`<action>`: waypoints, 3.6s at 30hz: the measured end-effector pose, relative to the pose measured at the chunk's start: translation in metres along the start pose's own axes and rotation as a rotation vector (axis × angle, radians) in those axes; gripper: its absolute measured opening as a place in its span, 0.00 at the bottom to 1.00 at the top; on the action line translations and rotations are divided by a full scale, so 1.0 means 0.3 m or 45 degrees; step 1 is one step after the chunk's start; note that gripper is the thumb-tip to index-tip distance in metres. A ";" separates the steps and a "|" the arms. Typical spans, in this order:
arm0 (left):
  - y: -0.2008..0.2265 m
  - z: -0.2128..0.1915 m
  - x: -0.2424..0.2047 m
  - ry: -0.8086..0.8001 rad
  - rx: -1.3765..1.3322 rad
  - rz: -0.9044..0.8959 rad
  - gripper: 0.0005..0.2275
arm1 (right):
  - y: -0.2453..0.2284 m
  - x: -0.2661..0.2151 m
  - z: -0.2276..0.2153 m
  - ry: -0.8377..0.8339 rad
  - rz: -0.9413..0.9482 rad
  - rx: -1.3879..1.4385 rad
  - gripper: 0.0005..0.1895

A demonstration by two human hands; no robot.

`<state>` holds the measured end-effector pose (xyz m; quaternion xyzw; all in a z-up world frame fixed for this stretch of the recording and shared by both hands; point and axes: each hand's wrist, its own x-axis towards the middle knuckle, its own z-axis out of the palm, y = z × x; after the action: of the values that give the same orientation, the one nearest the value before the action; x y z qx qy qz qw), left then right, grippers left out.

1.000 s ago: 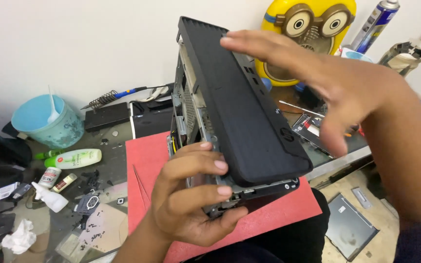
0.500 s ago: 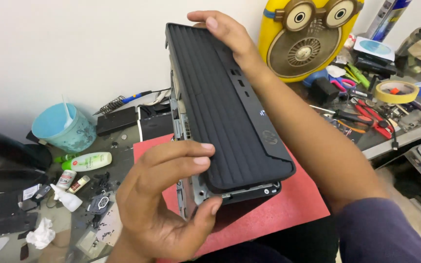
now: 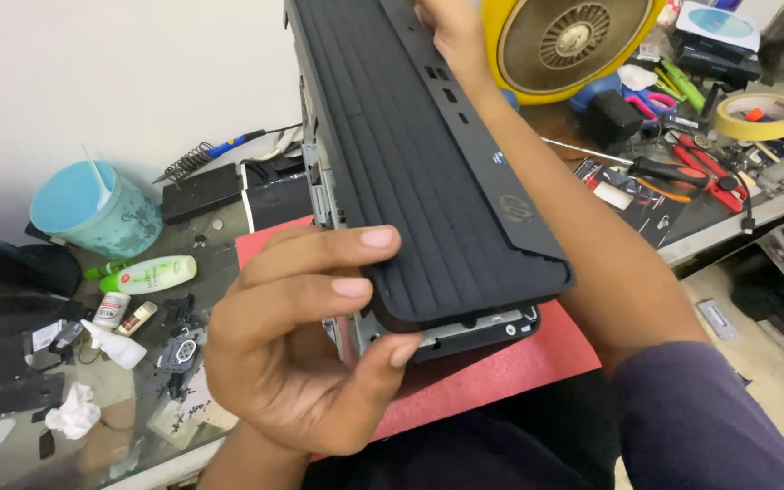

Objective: The person cleans the exterior vents and ports of a disassembled PlayStation 3 console using a toothbrush. They rotate the console to access different sides and then place the black plastic cover back onto the unit.

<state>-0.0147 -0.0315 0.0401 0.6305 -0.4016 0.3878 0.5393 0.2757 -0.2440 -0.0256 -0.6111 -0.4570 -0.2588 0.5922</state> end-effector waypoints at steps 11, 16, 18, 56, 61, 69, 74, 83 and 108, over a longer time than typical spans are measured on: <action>0.019 0.002 -0.055 0.080 0.157 0.006 0.20 | -0.055 0.041 0.067 0.286 -0.072 0.231 0.14; 0.000 0.009 -0.084 0.505 0.460 0.164 0.23 | -0.159 0.073 0.144 0.229 0.272 0.652 0.17; 0.031 0.028 -0.068 0.560 0.548 0.166 0.24 | -0.179 0.078 0.158 0.268 0.289 0.691 0.16; 0.094 0.028 0.074 -0.449 0.605 0.236 0.09 | -0.300 0.054 0.110 0.381 0.669 1.095 0.13; 0.141 0.022 0.106 -0.586 0.742 0.151 0.05 | -0.306 0.058 0.105 0.356 0.661 1.180 0.13; 0.178 0.022 0.145 -0.764 0.874 0.168 0.07 | -0.284 0.068 0.076 0.286 0.734 1.174 0.13; 0.173 0.023 0.168 -0.801 0.830 0.218 0.09 | -0.288 0.073 0.080 0.343 0.758 1.211 0.14; 0.176 0.033 0.220 -0.954 0.786 0.061 0.03 | -0.335 0.107 0.063 0.366 0.984 1.056 0.12; 0.151 0.079 0.369 -1.356 0.630 -0.187 0.33 | -0.338 0.108 0.098 0.382 0.823 0.815 0.11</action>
<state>-0.0136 -0.0691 0.1561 0.8715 -0.4700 0.0617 0.1257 0.1958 -0.2196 0.0466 -0.4648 -0.2097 0.0069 0.8602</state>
